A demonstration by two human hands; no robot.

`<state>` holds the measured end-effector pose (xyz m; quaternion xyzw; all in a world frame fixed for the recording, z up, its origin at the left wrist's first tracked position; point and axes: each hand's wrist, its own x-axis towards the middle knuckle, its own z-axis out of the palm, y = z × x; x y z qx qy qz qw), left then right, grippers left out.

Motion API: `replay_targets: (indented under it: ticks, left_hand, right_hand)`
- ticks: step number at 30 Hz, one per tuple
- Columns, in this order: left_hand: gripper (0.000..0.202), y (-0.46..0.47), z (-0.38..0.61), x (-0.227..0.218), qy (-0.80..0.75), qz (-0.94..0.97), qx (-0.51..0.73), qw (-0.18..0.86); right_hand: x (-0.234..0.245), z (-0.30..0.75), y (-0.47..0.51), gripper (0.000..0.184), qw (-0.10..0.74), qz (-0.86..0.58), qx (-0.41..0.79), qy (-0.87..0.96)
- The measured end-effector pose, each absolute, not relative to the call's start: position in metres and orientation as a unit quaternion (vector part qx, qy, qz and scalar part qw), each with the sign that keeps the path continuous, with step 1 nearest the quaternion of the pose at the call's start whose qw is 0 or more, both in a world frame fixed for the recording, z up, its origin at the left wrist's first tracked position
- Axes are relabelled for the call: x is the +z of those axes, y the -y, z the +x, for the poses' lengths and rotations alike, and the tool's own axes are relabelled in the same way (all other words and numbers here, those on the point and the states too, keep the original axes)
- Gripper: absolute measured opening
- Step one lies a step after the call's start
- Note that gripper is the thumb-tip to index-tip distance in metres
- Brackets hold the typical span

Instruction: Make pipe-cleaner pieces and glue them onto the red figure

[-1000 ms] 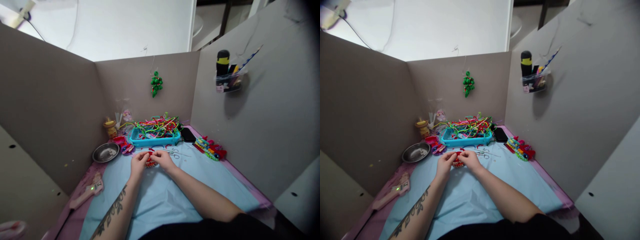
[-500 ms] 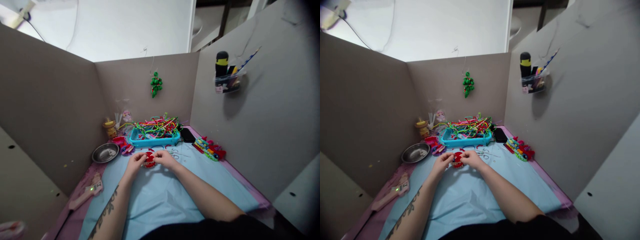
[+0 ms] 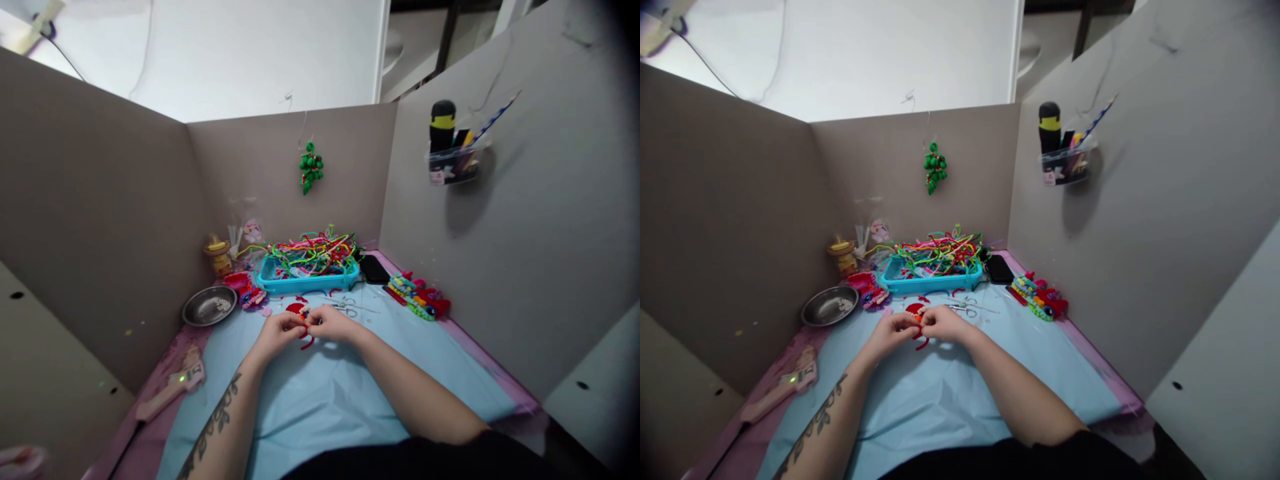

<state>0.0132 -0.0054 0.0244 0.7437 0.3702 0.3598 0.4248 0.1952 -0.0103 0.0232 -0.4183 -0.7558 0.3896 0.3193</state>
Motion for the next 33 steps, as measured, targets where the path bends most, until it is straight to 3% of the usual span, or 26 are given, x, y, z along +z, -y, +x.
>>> replay_targets:
  ticks: [16, 28, 33]
  left_hand:
    - [0.012, 0.002, 0.021, 0.018, -0.430, 0.638, 0.520, 0.371]
    - [0.019, 0.000, 0.031, 0.008, -0.445, 0.590, 0.570, 0.360]
    - [0.021, 0.000, 0.025, 0.013, -0.443, 0.638, 0.518, 0.360]
  right_hand:
    - [0.009, 0.171, 0.010, 0.022, 0.520, -0.371, 0.525, 0.563]
    - [-0.004, 0.159, 0.007, 0.020, 0.575, -0.396, 0.505, 0.508]
    - [0.003, 0.170, 0.004, 0.014, 0.507, -0.408, 0.472, 0.595]
